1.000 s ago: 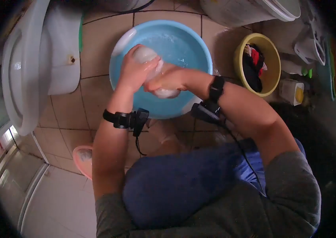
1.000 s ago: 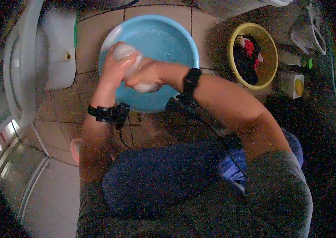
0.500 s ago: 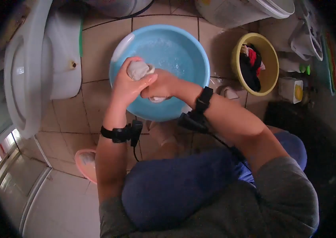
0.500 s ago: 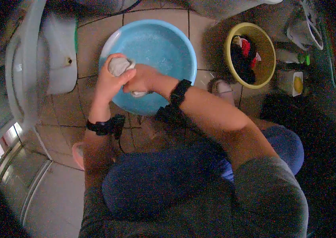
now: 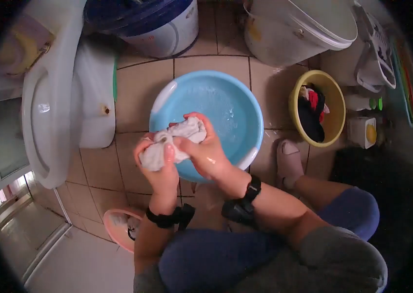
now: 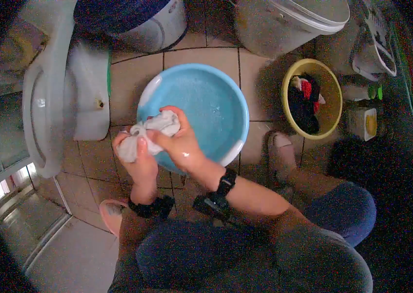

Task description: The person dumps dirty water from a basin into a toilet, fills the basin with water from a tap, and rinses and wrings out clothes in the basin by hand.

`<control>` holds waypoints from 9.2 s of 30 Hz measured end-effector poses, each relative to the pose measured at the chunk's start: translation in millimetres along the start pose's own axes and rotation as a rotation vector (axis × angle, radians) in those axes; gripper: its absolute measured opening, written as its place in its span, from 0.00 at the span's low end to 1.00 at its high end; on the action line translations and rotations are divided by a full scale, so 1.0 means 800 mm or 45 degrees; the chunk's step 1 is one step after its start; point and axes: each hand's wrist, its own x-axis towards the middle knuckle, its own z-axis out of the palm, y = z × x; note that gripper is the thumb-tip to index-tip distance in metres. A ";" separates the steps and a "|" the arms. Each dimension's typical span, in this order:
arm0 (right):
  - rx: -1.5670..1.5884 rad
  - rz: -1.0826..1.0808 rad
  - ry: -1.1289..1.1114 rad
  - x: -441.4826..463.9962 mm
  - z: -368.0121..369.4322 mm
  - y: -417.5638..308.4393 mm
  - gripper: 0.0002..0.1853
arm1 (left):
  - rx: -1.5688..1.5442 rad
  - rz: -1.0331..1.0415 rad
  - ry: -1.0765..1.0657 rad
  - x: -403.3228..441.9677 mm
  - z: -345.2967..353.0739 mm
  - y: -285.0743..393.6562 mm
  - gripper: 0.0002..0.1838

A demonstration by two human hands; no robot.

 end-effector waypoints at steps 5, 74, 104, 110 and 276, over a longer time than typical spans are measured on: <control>-1.347 -0.799 -0.078 -0.015 0.047 -0.024 0.21 | -1.239 -0.733 0.000 0.002 -0.017 0.003 0.24; -2.880 -0.251 -1.001 -0.125 -0.045 -0.113 0.29 | 1.368 -1.120 0.304 -0.387 -0.489 -0.049 0.45; -2.677 0.091 -0.806 -0.115 -0.071 -0.088 0.20 | 1.292 -1.247 -0.142 -0.385 -0.437 -0.099 0.25; -2.249 0.195 -0.632 -0.107 -0.070 -0.084 0.18 | 0.679 -1.215 0.312 -0.338 -0.476 0.018 0.24; -2.459 -0.538 0.440 0.137 -0.221 0.008 0.18 | -0.497 -1.685 -0.142 -0.059 0.036 -0.137 0.28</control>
